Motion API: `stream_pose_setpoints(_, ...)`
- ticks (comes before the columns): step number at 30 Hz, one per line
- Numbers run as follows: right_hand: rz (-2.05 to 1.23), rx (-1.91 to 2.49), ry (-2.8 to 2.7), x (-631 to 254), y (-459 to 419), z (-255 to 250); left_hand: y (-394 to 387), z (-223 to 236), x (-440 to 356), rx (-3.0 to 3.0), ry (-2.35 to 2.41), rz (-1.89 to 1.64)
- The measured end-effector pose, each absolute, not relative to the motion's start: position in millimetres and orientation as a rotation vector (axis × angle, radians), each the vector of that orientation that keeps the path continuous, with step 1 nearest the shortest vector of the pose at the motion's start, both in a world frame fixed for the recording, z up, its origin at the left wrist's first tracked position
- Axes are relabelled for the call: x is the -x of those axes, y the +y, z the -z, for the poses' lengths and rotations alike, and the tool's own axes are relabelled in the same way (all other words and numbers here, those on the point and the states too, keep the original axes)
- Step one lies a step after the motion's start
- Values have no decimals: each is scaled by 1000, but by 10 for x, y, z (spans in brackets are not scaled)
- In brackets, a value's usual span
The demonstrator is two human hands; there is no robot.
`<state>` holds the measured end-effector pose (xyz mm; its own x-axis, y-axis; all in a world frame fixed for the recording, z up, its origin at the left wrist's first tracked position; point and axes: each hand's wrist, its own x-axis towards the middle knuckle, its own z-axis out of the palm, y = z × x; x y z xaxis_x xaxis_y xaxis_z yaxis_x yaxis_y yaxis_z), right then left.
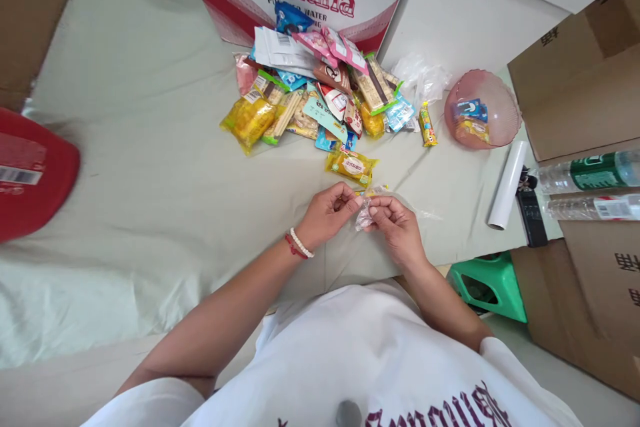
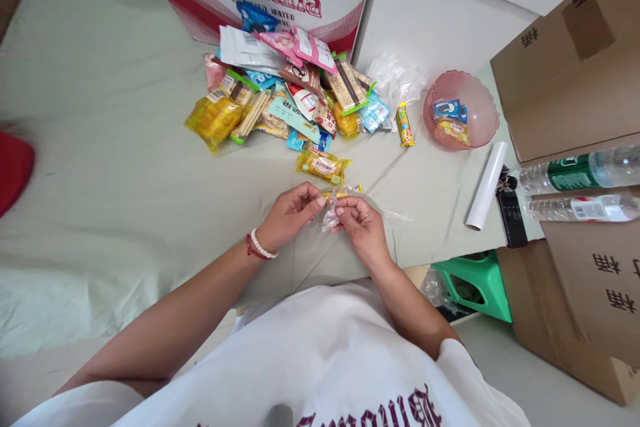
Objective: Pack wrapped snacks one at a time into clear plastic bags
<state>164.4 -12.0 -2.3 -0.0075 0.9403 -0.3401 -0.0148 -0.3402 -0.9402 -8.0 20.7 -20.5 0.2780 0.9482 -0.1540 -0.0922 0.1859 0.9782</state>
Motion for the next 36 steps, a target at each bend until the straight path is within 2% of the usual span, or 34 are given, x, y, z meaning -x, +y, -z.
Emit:
stream_pose_setpoints(7, -1316, 1442, -1220, -1586, -153, -16, 188, 237, 84, -1190, 999, -887)
stream_pose_setpoints(12, -1295, 1474, -1128, -1734, -217, -44, 219, 202, 110, -1044, 955, -902)
stream_pose_setpoints(19, -1465, 1429, -832, -1904, -415, -42, 230, 206, 99, -876, 927, -982)
stream_pose_setpoints(25, -1866, 1371, -644, -1995, -467, -118, 216, 200, 115, -908, 823, -977)
stream_pose_setpoints(31, -1522, 1432, -487, -2022, -157, -128, 143, 175, 39, -1085, 751, -912)
stream_pose_setpoints(36, -1197, 1589, -921, -1954, 131, -232, 101, 215, -10, -944, 751, -925)
